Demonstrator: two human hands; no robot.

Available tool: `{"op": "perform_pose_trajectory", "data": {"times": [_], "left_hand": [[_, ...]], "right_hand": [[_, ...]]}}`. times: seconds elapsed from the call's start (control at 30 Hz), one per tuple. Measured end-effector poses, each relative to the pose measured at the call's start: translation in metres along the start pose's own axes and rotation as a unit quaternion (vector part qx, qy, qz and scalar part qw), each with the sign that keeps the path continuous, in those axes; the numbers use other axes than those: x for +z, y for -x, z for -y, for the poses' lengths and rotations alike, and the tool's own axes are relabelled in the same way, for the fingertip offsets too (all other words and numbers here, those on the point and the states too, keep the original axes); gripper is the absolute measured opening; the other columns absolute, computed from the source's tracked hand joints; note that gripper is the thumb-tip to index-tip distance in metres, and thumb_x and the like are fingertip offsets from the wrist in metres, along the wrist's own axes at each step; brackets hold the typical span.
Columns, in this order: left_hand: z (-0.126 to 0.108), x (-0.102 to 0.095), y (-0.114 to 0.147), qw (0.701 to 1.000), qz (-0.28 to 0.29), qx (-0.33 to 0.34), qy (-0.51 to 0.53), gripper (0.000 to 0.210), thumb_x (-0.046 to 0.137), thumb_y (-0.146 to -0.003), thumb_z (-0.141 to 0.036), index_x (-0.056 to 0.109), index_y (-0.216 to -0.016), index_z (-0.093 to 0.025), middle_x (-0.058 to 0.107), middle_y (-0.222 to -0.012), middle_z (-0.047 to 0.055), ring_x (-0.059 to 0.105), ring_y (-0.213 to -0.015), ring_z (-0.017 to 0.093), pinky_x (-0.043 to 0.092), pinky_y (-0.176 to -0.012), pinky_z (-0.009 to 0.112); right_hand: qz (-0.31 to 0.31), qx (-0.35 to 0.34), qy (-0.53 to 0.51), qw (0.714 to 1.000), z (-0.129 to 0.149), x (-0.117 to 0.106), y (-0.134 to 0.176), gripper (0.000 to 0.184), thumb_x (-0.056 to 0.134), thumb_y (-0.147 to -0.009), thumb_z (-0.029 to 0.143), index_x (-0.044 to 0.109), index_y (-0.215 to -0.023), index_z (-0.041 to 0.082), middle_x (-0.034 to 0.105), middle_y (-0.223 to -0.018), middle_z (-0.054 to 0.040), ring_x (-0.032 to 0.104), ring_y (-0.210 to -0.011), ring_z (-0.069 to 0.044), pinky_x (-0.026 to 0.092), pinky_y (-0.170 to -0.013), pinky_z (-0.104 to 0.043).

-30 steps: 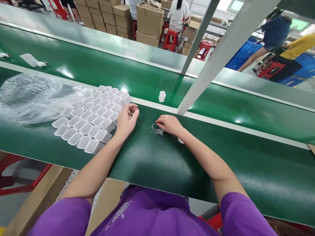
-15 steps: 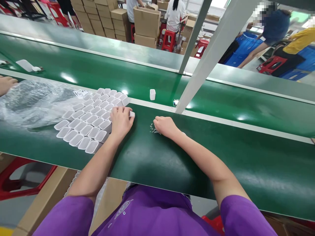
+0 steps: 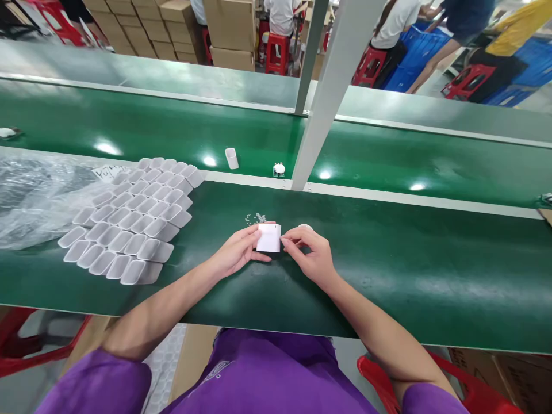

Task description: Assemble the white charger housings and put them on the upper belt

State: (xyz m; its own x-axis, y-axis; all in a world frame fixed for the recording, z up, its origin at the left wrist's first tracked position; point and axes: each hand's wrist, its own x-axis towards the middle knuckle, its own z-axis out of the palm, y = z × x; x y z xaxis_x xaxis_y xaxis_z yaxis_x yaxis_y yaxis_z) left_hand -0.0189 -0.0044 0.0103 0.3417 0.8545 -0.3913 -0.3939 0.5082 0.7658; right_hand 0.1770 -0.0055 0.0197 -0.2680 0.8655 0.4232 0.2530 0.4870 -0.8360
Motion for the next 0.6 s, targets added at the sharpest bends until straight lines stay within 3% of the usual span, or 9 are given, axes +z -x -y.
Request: {"op": "perform_pose_trajectory", "data": {"times": [0.17, 0.3, 0.47, 0.6], "left_hand": [[0.003, -0.004, -0.001, 0.999, 0.048, -0.02, 0.009, 0.055, 0.079, -0.062, -0.034, 0.068, -0.109, -0.009, 0.072, -0.091, 0.015, 0.07, -0.084, 0.027, 0.059, -0.069, 0.034], [0.005, -0.002, -0.001, 0.996, 0.073, -0.041, -0.014, 0.056, 0.078, -0.061, -0.036, 0.068, -0.109, -0.009, 0.072, -0.09, 0.016, 0.069, -0.087, 0.03, 0.057, -0.075, 0.039], [0.006, 0.0, 0.0, 0.996, 0.066, -0.052, -0.022, 0.052, 0.08, -0.06, -0.037, 0.071, -0.104, -0.01, 0.072, -0.091, 0.016, 0.069, -0.089, 0.031, 0.057, -0.075, 0.038], [0.006, -0.002, 0.0, 0.997, 0.051, -0.05, -0.019, 0.05, 0.079, -0.062, -0.037, 0.072, -0.103, -0.01, 0.072, -0.1, 0.017, 0.068, -0.09, 0.029, 0.055, -0.078, 0.037]], "right_hand": [[-0.043, -0.007, 0.038, 0.998, -0.003, 0.0, 0.0, 0.013, 0.057, -0.09, 0.023, 0.069, -0.085, 0.02, 0.07, -0.086, -0.0041, 0.065, -0.069, -0.013, 0.056, -0.055, -0.022], [-0.026, -0.077, 0.152, 0.985, -0.009, 0.002, 0.001, 0.018, 0.054, -0.093, 0.021, 0.071, -0.088, 0.021, 0.072, -0.087, -0.0048, 0.067, -0.075, -0.013, 0.057, -0.064, -0.023], [-0.022, -0.152, 0.252, 0.955, -0.016, 0.003, 0.003, 0.019, 0.051, -0.095, 0.017, 0.07, -0.093, 0.02, 0.074, -0.089, -0.0045, 0.069, -0.077, -0.013, 0.055, -0.065, -0.021], [0.008, -0.16, 0.311, 0.937, -0.017, 0.001, 0.003, 0.021, 0.049, -0.096, 0.019, 0.071, -0.098, 0.021, 0.074, -0.092, -0.0054, 0.07, -0.075, -0.014, 0.053, -0.062, -0.023]]}}
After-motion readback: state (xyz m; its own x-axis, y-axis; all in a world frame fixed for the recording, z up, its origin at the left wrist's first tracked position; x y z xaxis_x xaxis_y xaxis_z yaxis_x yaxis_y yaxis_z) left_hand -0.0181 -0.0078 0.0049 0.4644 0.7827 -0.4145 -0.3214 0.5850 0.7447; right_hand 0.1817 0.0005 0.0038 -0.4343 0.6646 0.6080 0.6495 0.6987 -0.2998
